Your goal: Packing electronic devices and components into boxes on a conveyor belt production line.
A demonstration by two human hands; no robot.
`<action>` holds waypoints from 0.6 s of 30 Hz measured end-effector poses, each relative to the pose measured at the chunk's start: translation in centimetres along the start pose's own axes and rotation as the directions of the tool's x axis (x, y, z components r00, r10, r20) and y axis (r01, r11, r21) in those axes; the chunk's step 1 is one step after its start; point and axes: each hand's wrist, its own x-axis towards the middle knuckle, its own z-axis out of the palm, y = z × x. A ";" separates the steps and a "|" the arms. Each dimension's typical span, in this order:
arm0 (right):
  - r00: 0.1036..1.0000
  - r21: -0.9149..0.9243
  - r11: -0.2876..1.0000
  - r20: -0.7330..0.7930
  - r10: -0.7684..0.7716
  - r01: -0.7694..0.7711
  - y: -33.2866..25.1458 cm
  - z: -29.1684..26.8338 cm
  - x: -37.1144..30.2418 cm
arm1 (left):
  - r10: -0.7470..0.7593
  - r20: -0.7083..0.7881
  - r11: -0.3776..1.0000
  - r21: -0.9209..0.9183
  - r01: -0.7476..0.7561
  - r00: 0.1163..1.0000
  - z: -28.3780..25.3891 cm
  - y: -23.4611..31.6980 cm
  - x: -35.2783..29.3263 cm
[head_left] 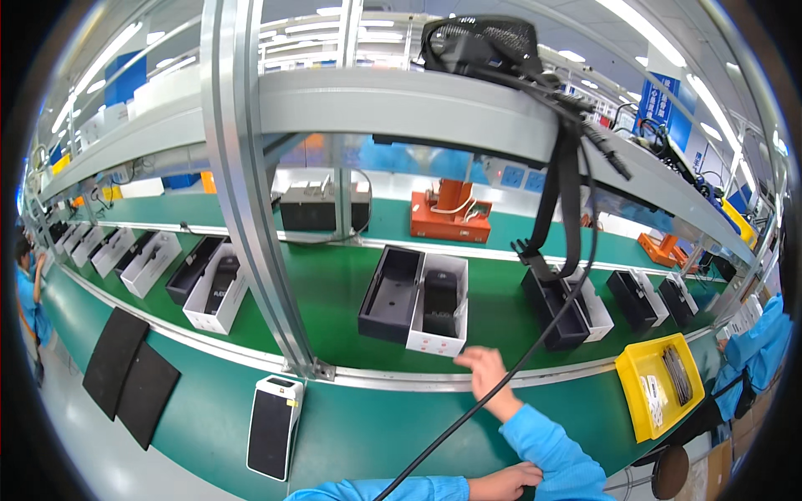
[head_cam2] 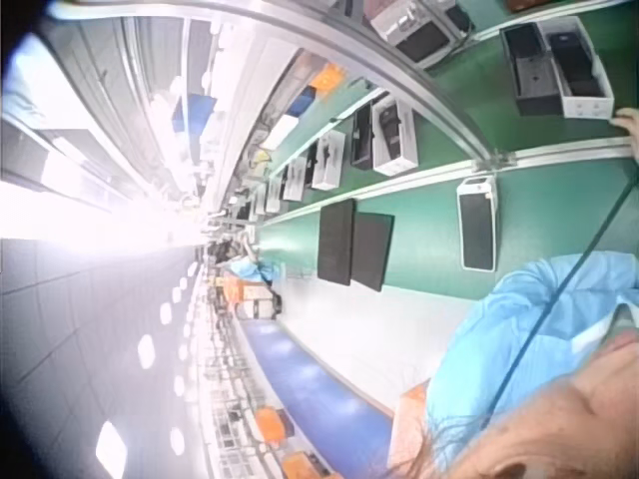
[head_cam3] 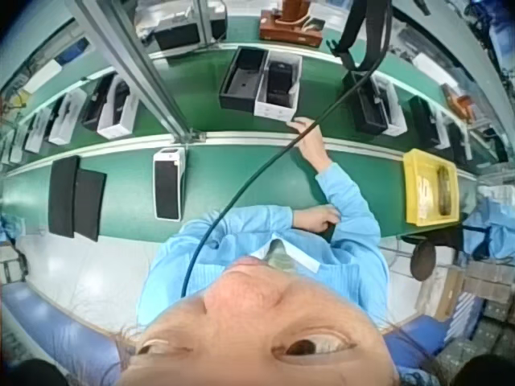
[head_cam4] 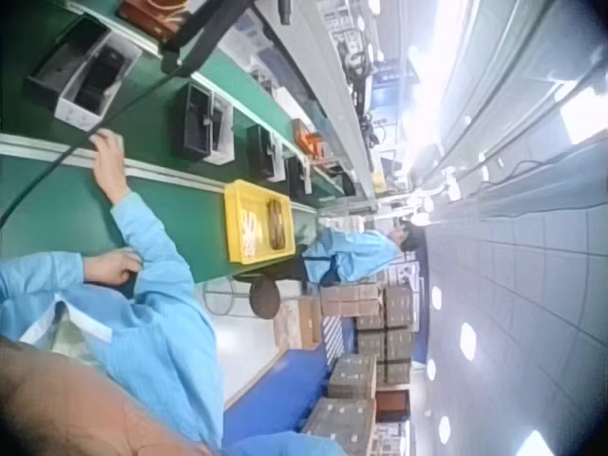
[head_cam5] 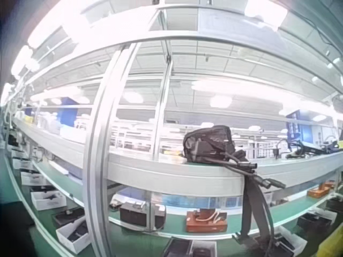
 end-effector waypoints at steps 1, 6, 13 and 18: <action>0.998 0.009 0.999 0.045 -0.033 0.032 -0.7 0.3 -1.5 | 0.046 -0.014 0.999 0.023 -0.046 0.999 -0.3 0.9 1.0; 0.992 0.072 0.990 -0.041 -0.121 0.124 -7.2 -0.7 -3.2 | -0.194 0.249 0.979 -0.014 0.204 0.949 -1.2 3.6 0.3; 0.964 0.115 0.958 0.004 -0.265 0.263 -7.0 -0.2 -4.4 | -0.247 0.307 0.909 -0.255 0.329 0.919 -2.2 5.0 -1.6; 0.998 0.368 0.929 0.069 -0.001 -0.024 -7.4 -0.2 -5.1 | -0.349 0.346 0.876 -0.209 0.434 0.871 -3.1 6.2 -0.8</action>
